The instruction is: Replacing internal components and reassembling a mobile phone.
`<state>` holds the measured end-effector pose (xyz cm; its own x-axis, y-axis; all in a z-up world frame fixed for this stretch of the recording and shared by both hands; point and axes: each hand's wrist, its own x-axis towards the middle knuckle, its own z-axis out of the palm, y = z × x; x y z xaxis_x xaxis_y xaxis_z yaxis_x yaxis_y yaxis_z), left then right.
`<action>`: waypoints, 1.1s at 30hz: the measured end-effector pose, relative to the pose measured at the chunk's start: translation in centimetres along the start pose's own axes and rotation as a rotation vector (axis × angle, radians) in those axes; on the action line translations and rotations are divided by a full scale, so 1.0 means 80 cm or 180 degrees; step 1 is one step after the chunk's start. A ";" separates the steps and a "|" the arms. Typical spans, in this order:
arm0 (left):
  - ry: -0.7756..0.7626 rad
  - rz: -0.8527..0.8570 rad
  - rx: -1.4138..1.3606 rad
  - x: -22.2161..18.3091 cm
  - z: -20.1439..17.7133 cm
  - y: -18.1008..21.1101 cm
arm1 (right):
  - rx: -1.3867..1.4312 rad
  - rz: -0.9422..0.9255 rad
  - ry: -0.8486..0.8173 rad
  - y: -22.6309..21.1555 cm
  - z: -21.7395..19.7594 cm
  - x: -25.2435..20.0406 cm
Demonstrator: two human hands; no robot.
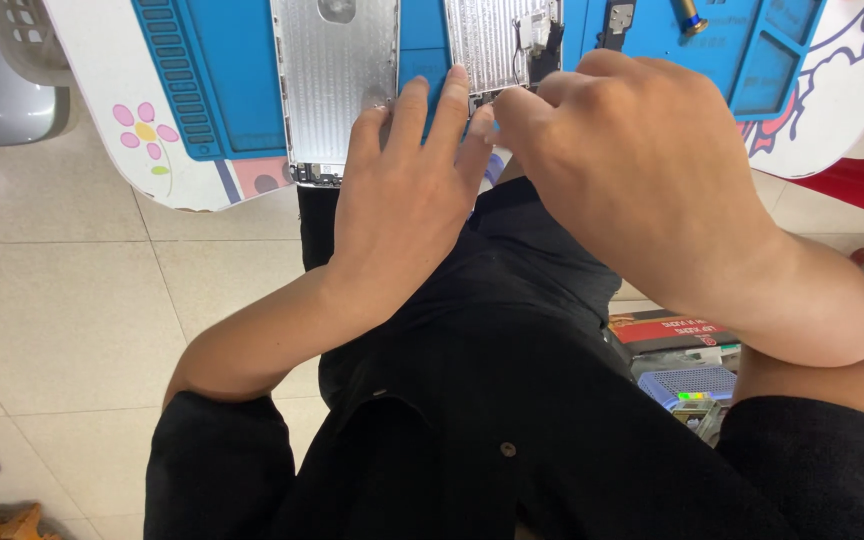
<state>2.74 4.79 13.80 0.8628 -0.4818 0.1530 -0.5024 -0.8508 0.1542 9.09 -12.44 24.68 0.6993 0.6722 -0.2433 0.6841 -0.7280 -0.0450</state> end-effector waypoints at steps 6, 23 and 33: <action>-0.0003 0.0022 0.0044 0.000 -0.007 -0.002 | -0.0013 -0.0357 0.0368 0.003 -0.013 0.002; 0.0005 0.0031 -0.0110 -0.001 -0.006 -0.005 | 0.0865 0.0151 0.0832 0.034 0.019 -0.042; 0.0230 -0.0010 -0.1034 0.023 -0.005 -0.024 | 0.3517 0.0909 0.2109 0.029 0.124 -0.081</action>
<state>5.27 5.57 14.15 0.8641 -0.4532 0.2190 -0.5013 -0.7353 0.4562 4.05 -19.84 16.55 0.9743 0.1860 0.1270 0.1890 -0.3680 -0.9104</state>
